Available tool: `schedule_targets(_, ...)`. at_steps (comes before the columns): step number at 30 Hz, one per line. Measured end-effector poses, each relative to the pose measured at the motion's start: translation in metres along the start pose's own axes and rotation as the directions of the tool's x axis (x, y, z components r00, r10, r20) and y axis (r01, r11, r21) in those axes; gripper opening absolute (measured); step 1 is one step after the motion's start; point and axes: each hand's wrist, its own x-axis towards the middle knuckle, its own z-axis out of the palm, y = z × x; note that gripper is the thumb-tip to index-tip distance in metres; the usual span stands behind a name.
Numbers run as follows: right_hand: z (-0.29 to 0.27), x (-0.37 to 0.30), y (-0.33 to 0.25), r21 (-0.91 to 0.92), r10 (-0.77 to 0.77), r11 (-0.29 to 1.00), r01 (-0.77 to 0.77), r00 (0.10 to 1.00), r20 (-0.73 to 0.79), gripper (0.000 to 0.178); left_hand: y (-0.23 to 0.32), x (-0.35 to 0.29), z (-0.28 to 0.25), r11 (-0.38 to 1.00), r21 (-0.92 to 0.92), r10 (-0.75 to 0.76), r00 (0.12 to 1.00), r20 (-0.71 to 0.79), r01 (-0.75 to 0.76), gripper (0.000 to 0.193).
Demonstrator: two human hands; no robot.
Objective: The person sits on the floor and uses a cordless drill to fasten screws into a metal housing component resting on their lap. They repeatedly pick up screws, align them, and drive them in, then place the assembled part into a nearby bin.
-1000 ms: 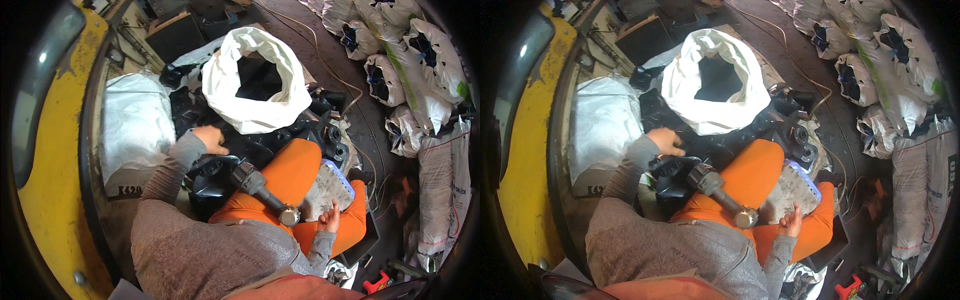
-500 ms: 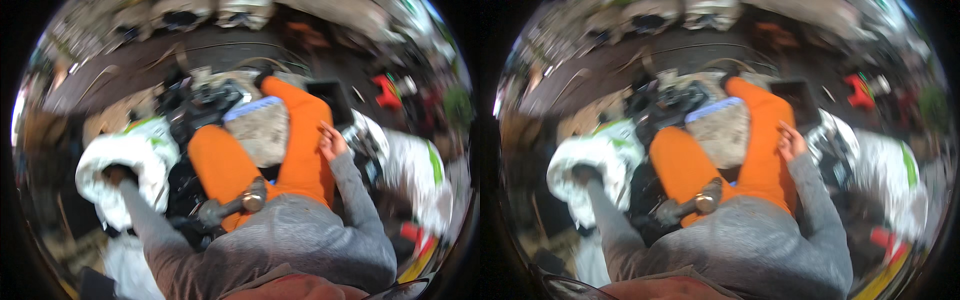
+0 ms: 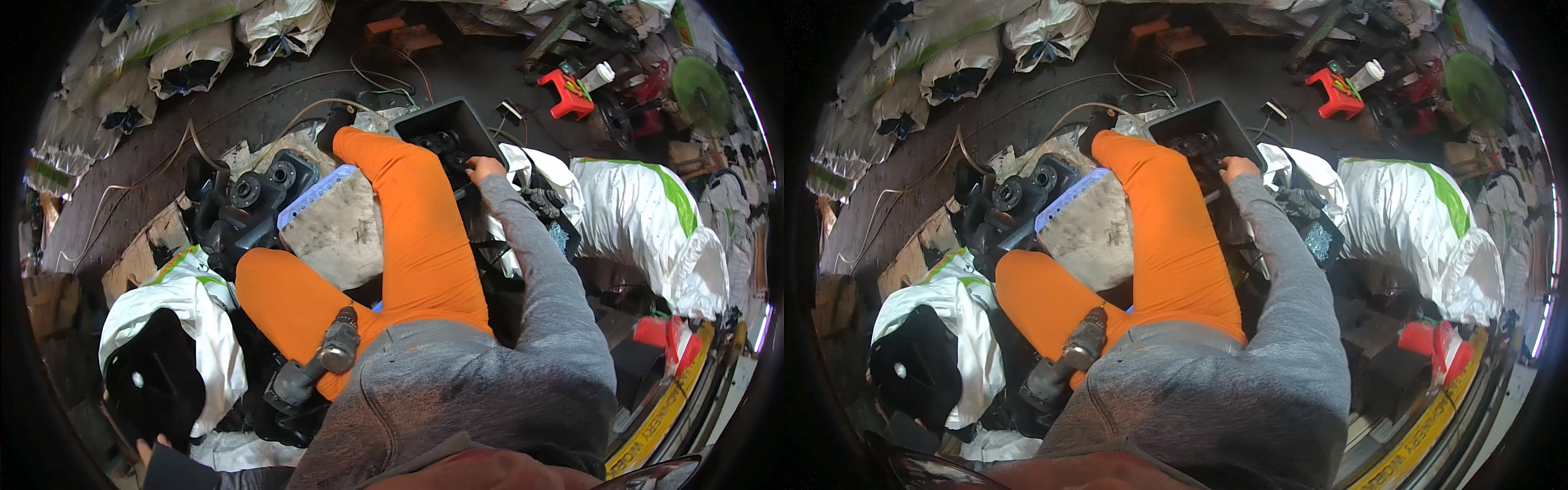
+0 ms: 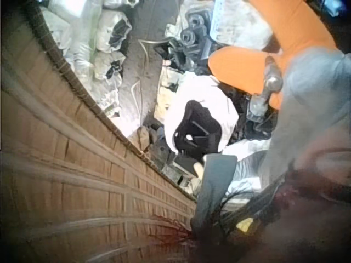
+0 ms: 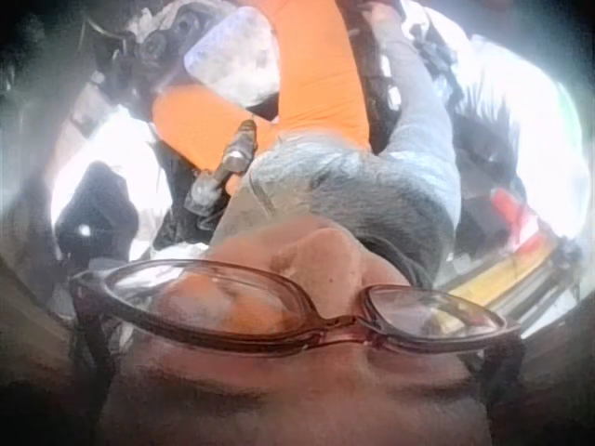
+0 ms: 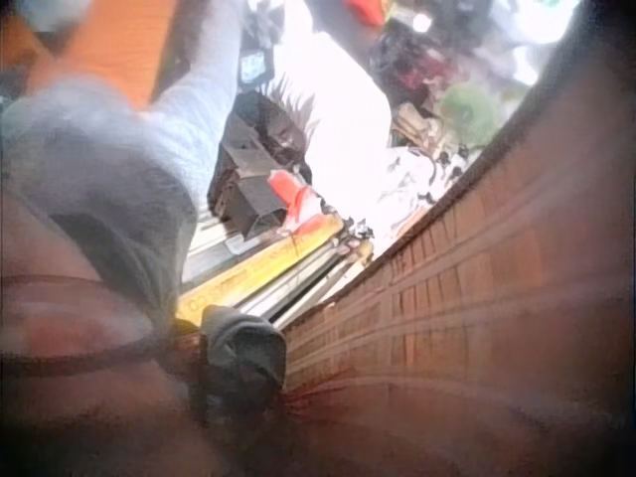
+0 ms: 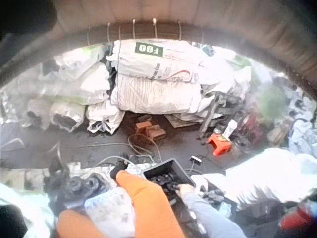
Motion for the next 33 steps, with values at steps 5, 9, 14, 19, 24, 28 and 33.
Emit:
schedule_targets(5,0.045,0.064,0.025,-0.245,0.127,0.967,-0.073,0.968,0.215,0.032,0.133,0.091,0.064,0.895,-0.178,0.42,0.907,0.031,-0.408,0.048)
schedule_targets(9,0.072,0.094,0.012,-0.108,0.095,0.991,-0.073,0.972,0.216,0.034,0.166,0.119,0.181,0.724,-0.096,0.689,0.723,0.048,-0.683,0.077)
schedule_targets(14,0.083,0.106,0.008,-0.229,0.014,0.972,0.047,0.967,0.255,0.033,0.157,0.096,0.288,0.682,0.066,0.677,0.663,0.321,-0.728,0.079)
schedule_targets(19,0.01,0.072,0.022,0.119,-0.182,0.973,0.197,0.976,-0.124,0.036,0.159,0.082,0.314,0.707,-0.009,0.515,0.506,0.692,-0.707,0.072)
schedule_targets(24,-0.073,-0.036,-0.061,0.909,-0.322,0.383,0.162,0.946,-0.033,0.033,0.145,0.081,0.334,0.617,0.024,0.472,0.395,0.789,-0.786,0.064)
schedule_targets(28,-0.042,-0.084,-0.148,0.891,-0.582,0.452,0.047,0.772,0.255,0.042,0.135,0.075,0.287,0.851,-0.414,0.519,0.648,0.557,-0.325,0.052)
schedule_targets(33,0.033,-0.079,-0.201,0.734,-0.545,0.678,-0.03,0.65,0.529,0.049,0.077,0.015,0.2,0.91,-0.415,0.295,0.684,0.667,0.012,0.055)
